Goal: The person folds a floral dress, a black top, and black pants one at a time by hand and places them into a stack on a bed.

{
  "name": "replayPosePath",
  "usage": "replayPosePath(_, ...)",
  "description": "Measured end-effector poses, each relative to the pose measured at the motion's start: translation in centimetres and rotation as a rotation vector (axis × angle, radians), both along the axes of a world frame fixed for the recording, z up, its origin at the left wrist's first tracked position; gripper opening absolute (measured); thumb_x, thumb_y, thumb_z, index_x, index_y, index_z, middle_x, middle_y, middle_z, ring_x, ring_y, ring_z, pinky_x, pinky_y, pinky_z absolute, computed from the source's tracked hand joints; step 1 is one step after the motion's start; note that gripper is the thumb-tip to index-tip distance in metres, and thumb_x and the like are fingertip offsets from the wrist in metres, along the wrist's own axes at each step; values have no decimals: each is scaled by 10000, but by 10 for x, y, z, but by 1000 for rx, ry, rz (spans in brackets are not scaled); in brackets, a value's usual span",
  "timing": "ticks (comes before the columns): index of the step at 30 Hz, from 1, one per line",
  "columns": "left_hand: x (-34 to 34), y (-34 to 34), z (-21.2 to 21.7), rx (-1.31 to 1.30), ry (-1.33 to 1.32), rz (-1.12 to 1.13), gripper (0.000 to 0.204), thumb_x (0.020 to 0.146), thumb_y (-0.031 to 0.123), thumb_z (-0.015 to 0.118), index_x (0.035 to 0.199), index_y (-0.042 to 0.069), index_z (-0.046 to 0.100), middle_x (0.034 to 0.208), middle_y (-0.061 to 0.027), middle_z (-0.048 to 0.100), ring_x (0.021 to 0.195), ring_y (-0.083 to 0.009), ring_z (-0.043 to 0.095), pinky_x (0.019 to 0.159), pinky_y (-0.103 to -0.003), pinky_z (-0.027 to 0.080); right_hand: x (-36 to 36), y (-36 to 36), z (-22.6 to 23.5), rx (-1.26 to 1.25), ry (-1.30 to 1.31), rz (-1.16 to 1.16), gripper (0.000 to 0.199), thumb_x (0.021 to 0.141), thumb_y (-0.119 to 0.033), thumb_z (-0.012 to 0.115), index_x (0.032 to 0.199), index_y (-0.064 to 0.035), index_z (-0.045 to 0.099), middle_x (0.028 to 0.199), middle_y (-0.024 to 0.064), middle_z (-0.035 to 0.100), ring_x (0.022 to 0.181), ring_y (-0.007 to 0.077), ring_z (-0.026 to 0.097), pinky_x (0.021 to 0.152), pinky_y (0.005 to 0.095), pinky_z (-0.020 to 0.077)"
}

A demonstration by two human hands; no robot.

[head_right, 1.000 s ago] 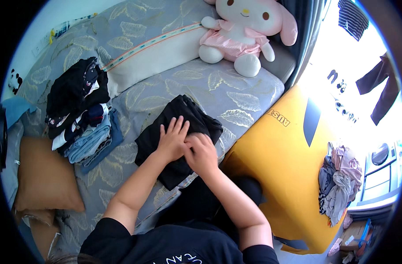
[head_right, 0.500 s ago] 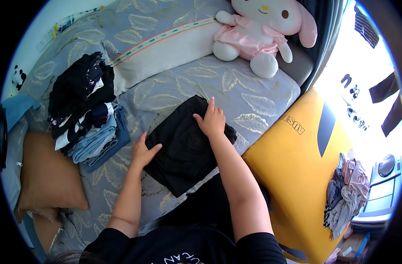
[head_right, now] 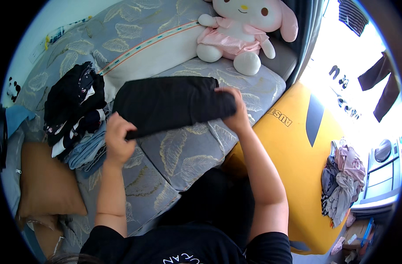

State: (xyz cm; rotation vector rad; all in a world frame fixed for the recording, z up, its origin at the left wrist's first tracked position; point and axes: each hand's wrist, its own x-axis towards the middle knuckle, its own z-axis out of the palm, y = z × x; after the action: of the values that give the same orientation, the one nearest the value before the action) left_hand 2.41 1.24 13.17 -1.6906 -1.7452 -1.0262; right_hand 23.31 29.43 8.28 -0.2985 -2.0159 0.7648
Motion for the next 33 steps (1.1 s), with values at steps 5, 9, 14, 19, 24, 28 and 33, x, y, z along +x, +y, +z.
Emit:
replayPosePath(5, 24, -38, -94, -523, -45, -27, 160, 683, 37, 665, 834, 69, 625, 876, -98, 606, 950, -288, 575, 1011, -492, 385, 71, -12, -106, 232, -385, -243, 492, 688, 12, 699, 1161, -74, 598, 1164, 134, 589, 1166, 336, 495, 974, 420, 422)
replayPosePath(9, 19, -32, -78, -509, -417, -140, 122, 759, 104, 704, 856, 43, 661, 916, -104, 680, 990, -276, 611, 1012, -481, 387, 81, -35, -118, 154, -222, -444, 402, 723, -5, 702, 1110, -64, 615, 1156, 132, 584, 1103, 340, 527, 942, 423, 435)
replayPosePath(14, 38, 39, -85, -295, -115, 13, 504, 819, 287, 694, 1251, 60, 570, 1308, -163, 541, 1276, -342, 449, 1068, -527, 305, 13, -125, -55, 330, -178, -499, 397, 741, -202, 752, 1096, -98, 606, 1148, 119, 551, 1110, 322, 506, 930, 449, 415)
replayPosePath(19, 52, 45, -145, -740, 4, 184, 757, 890, 595, 479, 1470, 130, 334, 1547, -142, 242, 1426, -370, 195, 1114, -612, 128, 45, -100, -129, -408, -162, -592, 300, 759, -236, 776, 914, -28, 625, 878, 121, 556, 859, 295, 541, 749, 386, 445)
replayPosePath(24, 50, 47, -151, -686, 6, 181, 756, 892, 616, 454, 1464, 133, 348, 1535, -142, 274, 1428, -359, 199, 1117, -606, 134, 38, -106, -113, -44, -14, -719, 243, 780, -192, 761, 858, -18, 611, 856, 100, 552, 821, 283, 536, 742, 389, 440)
replayPosePath(28, 50, 46, -148, -690, -9, 186, 747, 892, 602, 469, 1465, 137, 348, 1536, -136, 273, 1429, -358, 197, 1119, -602, 130, 36, -114, -97, -32, -94, -753, 261, 806, -232, 741, 809, -11, 603, 815, 118, 555, 818, 310, 553, 734, 404, 446)
replayPosePath(33, 47, 43, -145, -687, -35, 197, 727, 896, 597, 469, 1465, 162, 352, 1535, -130, 275, 1429, -360, 194, 1118, -606, 128, 45, -85, -126, -324, -355, -645, 356, 847, -322, 697, 751, -4, 569, 745, 165, 573, 768, 338, 573, 700, 422, 453)
